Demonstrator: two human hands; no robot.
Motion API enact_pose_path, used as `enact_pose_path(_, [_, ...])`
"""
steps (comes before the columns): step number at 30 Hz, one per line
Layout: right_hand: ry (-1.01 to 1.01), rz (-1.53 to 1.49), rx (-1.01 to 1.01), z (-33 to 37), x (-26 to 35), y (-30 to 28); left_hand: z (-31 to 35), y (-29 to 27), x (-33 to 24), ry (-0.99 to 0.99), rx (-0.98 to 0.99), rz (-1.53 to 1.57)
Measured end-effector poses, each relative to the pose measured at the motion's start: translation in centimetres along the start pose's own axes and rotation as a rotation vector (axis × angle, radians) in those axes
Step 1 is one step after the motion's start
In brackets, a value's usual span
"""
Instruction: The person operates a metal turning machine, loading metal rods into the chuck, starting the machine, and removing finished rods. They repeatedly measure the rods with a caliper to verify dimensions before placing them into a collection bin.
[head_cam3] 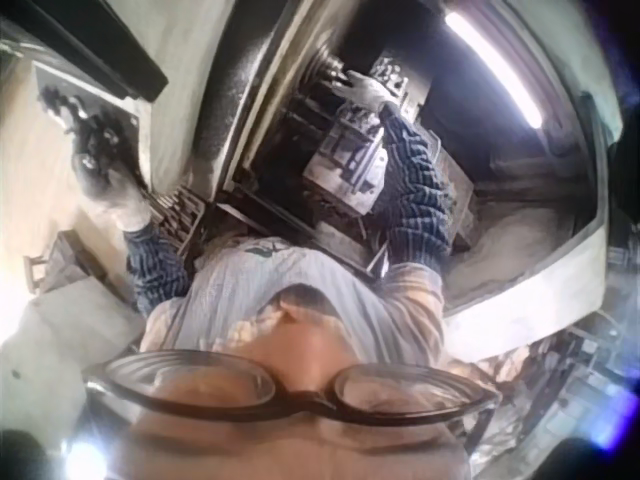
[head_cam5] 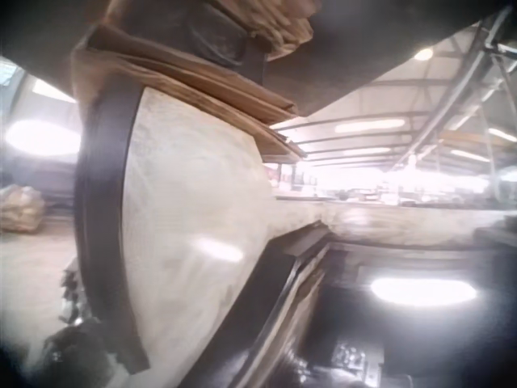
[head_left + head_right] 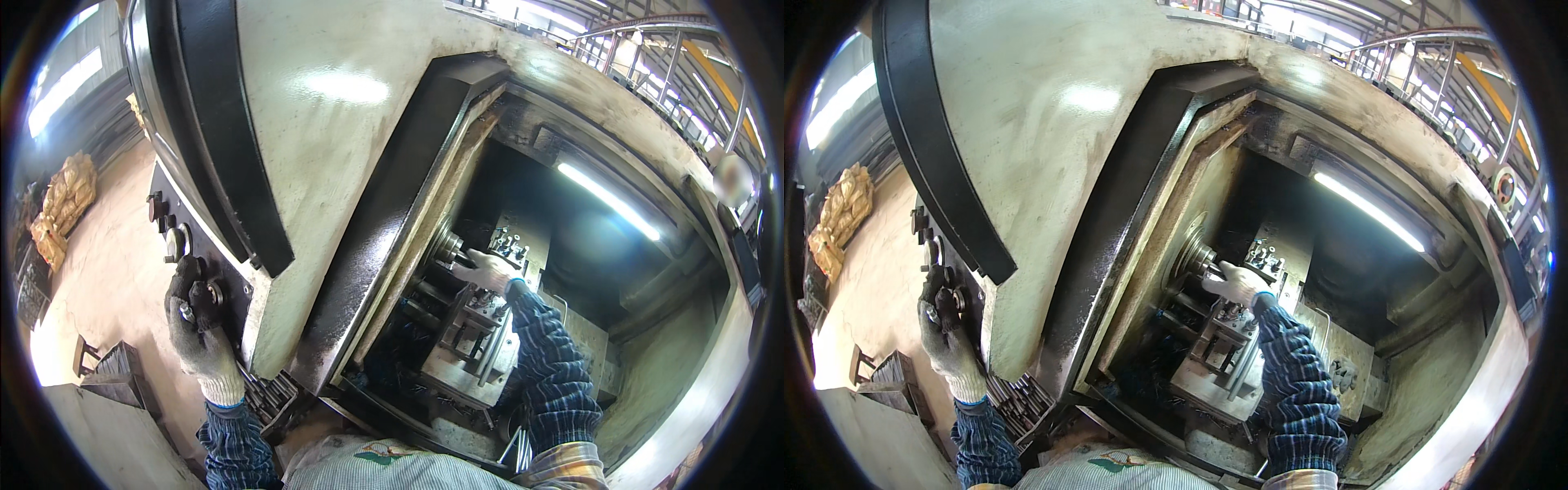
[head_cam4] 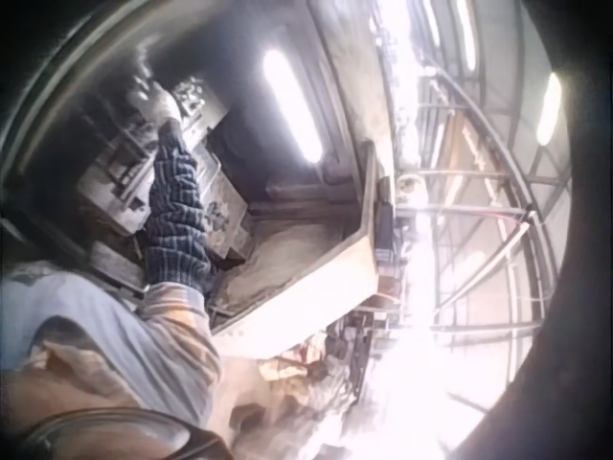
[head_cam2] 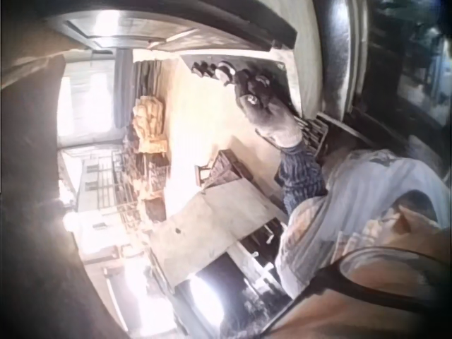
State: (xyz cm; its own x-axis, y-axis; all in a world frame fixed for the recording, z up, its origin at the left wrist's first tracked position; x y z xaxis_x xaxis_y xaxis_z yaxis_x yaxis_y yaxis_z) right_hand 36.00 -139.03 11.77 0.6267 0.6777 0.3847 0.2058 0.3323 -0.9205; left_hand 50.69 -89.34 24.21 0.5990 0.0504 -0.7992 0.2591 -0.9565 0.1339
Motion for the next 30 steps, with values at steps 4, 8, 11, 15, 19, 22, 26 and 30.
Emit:
enact_pose_path(4, [-0.022,0.075,0.073,-0.6,0.8,1.5,0.0,0.0,-0.9,0.111,-0.002,-0.024])
enact_pose_path(8, [0.003,0.121,0.119,-0.5,0.6,1.6,-0.9,0.6,-1.7,0.14,0.076,-0.15])
enact_pose_path(11, [0.011,0.151,0.094,-0.9,0.7,2.1,-1.4,0.0,-1.6,0.211,0.119,-0.25])
enact_pose_path(15, [-0.009,0.193,0.071,-1.3,0.1,2.5,-0.3,-0.3,-0.9,0.211,0.097,-0.185])
enact_pose_path(19, [0.017,0.132,-0.028,-1.3,0.2,2.5,2.6,-0.2,-3.5,0.342,0.068,-0.254])
enact_pose_path(22, [-0.015,0.152,-0.147,-2.1,-1.3,2.6,2.3,-0.1,-3.8,0.254,0.089,-0.281])
enact_pose_path(26, [-0.057,0.014,-0.324,-1.5,-0.1,1.0,2.1,-1.0,-3.4,0.161,0.071,-0.214])
enact_pose_path(30, [-0.01,0.046,-0.428,-0.3,1.0,-0.9,2.9,-1.2,-3.1,0.135,0.065,-0.216])
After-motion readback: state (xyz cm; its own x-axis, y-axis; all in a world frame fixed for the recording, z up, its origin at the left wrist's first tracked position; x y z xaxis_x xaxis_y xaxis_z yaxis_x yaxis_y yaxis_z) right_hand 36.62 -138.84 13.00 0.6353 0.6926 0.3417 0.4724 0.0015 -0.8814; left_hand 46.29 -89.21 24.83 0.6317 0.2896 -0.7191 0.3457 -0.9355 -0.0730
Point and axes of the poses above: each hand's wrist, its own z-axis away from the middle knuckle, its own y-axis out of the palm, x = y × z, the point moved 8 cm from there along -z, towards the middle knuckle, and after that the axes turned 11 degrees about -x, right-handed, at the moved point
